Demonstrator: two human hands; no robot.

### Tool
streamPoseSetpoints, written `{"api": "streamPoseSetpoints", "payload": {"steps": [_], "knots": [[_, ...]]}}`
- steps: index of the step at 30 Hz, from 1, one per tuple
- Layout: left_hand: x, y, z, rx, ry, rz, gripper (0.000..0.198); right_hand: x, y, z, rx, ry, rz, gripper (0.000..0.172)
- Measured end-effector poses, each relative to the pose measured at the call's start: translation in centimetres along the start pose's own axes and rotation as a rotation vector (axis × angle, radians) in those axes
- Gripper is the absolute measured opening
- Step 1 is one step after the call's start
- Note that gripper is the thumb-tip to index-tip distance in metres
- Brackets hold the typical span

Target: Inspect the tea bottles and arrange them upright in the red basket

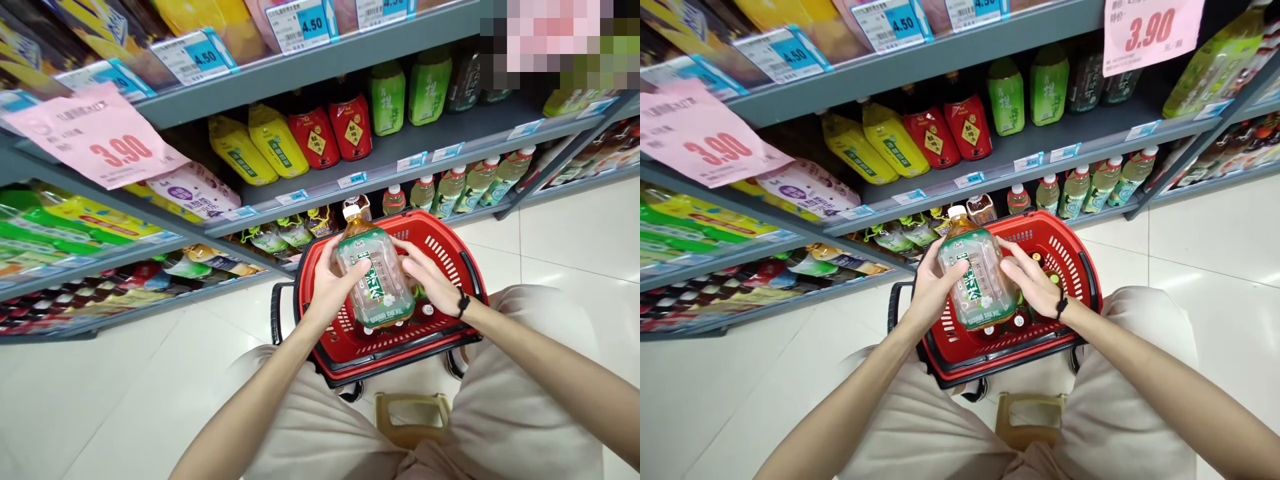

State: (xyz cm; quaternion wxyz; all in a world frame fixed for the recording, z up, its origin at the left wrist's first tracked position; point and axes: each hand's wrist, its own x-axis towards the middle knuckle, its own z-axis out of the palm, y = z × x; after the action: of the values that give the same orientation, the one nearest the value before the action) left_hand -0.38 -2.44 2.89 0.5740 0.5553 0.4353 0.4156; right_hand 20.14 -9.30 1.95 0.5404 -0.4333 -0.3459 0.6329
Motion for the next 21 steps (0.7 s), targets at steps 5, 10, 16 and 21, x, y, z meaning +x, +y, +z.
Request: {"api": "streamPoseSetpoints", "payload": {"steps": [5, 10, 16, 21], "knots": [[-0.8, 1.5, 0.3, -0.203, 0.014, -0.098, 0.072, 1.0, 0.4, 0.0, 0.268, 0.068, 0.139, 0.050], [-1.3, 1.3, 1.5, -0.285, 0.040, -0.180, 0.075, 1.4, 1.8, 1.5, 0.498, 0.197, 0.382, 0.037], [-0.8, 0.9, 0.4, 0.040, -0.143, 0.043, 0.087, 0.9, 3.7, 3.4, 0.643, 0.117, 0.480, 0.045], [-1.0, 0.5, 0.6, 0.054, -0.205, 0.082, 0.087, 0.5, 4.6, 3.3, 0.622, 0.168, 0.421, 0.045]]}}
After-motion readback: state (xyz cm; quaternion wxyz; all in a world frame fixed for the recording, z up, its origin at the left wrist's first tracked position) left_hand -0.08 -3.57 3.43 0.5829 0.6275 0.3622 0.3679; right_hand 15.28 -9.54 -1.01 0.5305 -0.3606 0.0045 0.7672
